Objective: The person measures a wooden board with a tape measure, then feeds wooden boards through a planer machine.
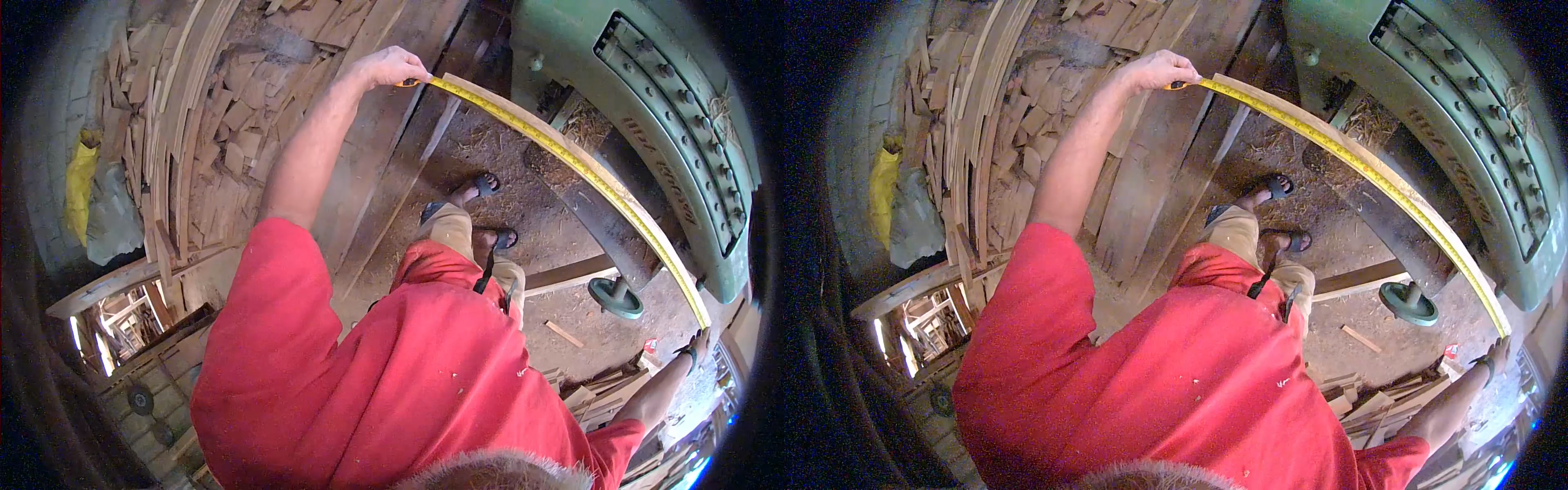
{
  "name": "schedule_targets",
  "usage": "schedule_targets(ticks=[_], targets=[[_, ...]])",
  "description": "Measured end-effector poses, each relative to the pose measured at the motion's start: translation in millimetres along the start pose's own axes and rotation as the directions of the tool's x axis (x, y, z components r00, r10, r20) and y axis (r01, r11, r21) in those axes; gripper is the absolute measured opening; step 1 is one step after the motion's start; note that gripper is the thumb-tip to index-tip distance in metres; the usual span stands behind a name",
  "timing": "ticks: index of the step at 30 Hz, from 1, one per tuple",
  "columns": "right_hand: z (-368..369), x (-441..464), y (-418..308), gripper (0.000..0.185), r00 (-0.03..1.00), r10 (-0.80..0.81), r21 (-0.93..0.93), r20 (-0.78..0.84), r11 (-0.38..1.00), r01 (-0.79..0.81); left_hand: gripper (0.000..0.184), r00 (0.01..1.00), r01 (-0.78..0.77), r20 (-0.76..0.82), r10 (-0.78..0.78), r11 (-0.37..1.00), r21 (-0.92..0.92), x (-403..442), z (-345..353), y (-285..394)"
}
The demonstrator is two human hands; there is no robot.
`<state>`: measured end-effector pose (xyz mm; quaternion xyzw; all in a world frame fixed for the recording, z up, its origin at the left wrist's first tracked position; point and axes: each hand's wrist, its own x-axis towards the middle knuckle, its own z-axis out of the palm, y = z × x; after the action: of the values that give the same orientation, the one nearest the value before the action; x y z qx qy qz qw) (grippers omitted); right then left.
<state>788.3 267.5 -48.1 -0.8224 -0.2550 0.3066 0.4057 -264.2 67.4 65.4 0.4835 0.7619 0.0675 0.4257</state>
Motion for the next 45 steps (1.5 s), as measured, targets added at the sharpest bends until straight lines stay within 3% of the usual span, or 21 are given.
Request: schedule_targets(ticks=[6,7,11,14,17,19,20,21,23,30,32,34,36,38,39,40,41,42,43,44,45], targets=[[10.5,-39.0,-14.7,0.048,1.0,-0.02,-0.001,-0.016,1.0,0.02,0.033,1.0,0.012,0.003,-0.013,0.999,0.039,3.7,-1.8,1.3],[1.7,-22.5,-11.3,0.049,0.995,0.015,0.064,0.097,0.998,-0.021,0.033,1.0,0.012,0.005,-0.012,0.999,0.038,5.1,-1.2,-0.4],[11.7,-39.6,-13.0,0.056,1.0,-0.01,-0.005,-0.004,1.0,0.01,0.033,1.0,0.027,0.011,-0.027,0.998,0.051,9.8,-1.6,-3.6],[9.9,-32.7,-6.5,0.055,0.998,-0.037,-0.002,0.054,0.999,0.037,0.032,0.996,0.074,0.037,-0.075,0.996,0.052,9.5,-2.8,1.9],[20.0,-48.0,-15.3,0.054,1.0,0.017,0.033,-0.001,0.999,-0.017,0.033,0.992,0.111,0.061,-0.113,0.993,0.036,7.7,-3.1,2.4],[4.3,-2.3,8.0,0.053,0.999,0.029,0.093,0.043,0.995,-0.033,0.034,0.992,0.108,0.06,-0.109,0.994,0.016,6.8,-2.4,3.7],[-2.5,12.5,16.6,0.052,0.995,0.037,0.15,0.093,0.987,-0.051,0.036,0.994,0.095,0.048,-0.095,0.995,0.012,5.2,-1.7,4.5],[13.5,-32.6,-3.6,0.05,1.0,0.023,0.072,-0.004,0.997,-0.023,0.039,0.996,0.081,0.036,-0.081,0.997,0.007,5.8,-0.1,3.8],[18.7,-42.4,-6.5,0.05,1.0,0.009,0.076,-0.014,0.997,-0.008,0.043,0.997,0.071,0.018,-0.071,0.997,0.029,7.1,4.1,3.4],[16.5,-21.4,5.0,0.049,1.0,0.007,0.134,-0.025,0.991,-0.003,0.055,0.998,0.067,0.002,-0.068,0.992,0.11,9.6,21.2,21.1],[17.4,-20.7,4.2,0.049,0.998,0.017,0.0,-0.066,1.0,-0.017,0.056,0.999,0.049,-0.028,-0.046,0.995,0.089,8.4,24.7,17.7],[17.8,-19.8,4.4,0.051,0.996,0.04,0.003,-0.078,0.999,-0.04,0.058,0.998,0.021,-0.053,-0.017,0.997,0.07,10.6,26.0,20.1],[25.0,-43.0,-7.7,0.053,0.993,0.046,-0.039,-0.108,0.998,-0.051,0.056,0.996,0.005,-0.088,0.01,0.985,0.172,8.3,24.8,23.0],[25.7,-16.4,11.2,0.053,0.998,-0.027,-0.156,-0.059,0.988,0.018,0.056,0.998,-0.01,-0.06,0.017,0.994,0.112,0.1,21.3,21.0],[16.2,7.0,26.5,0.053,0.985,-0.167,-0.413,0.043,0.895,0.17,0.056,0.999,-0.044,-0.024,0.045,0.998,0.049,1.4,21.9,26.5],[8.1,19.1,36.8,0.053,0.904,-0.353,-0.827,0.24,0.413,0.381,0.057,0.994,-0.103,-0.002,0.105,0.979,0.177,-0.6,18.8,34.5],[3.7,21.2,43.7,0.053,0.857,-0.386,-0.911,0.342,0.089,0.403,0.059,0.992,-0.119,-0.013,0.123,0.977,0.178,-2.7,18.9,42.3],[3.7,18.4,49.8,0.053,0.848,-0.38,-0.924,0.369,-0.055,0.378,0.058,0.984,-0.16,-0.045,0.17,0.972,0.172,6.8,22.6,31.3],[6.5,13.4,52.9,0.053,0.856,-0.37,-0.932,0.36,-0.105,0.347,0.057,0.997,-0.073,-0.01,0.076,0.988,0.137,1.3,20.3,43.7],[15.1,13.1,59.0,0.053,0.859,-0.376,-0.936,0.347,-0.085,0.341,0.054,0.988,-0.156,0.012,0.156,0.981,0.114,7.6,19.4,36.3],[30.4,-26.7,37.1,0.056,0.914,-0.314,-0.962,0.257,0.01,0.274,0.052,0.995,-0.095,0.013,0.094,0.994,0.05,4.3,20.8,38.6]])
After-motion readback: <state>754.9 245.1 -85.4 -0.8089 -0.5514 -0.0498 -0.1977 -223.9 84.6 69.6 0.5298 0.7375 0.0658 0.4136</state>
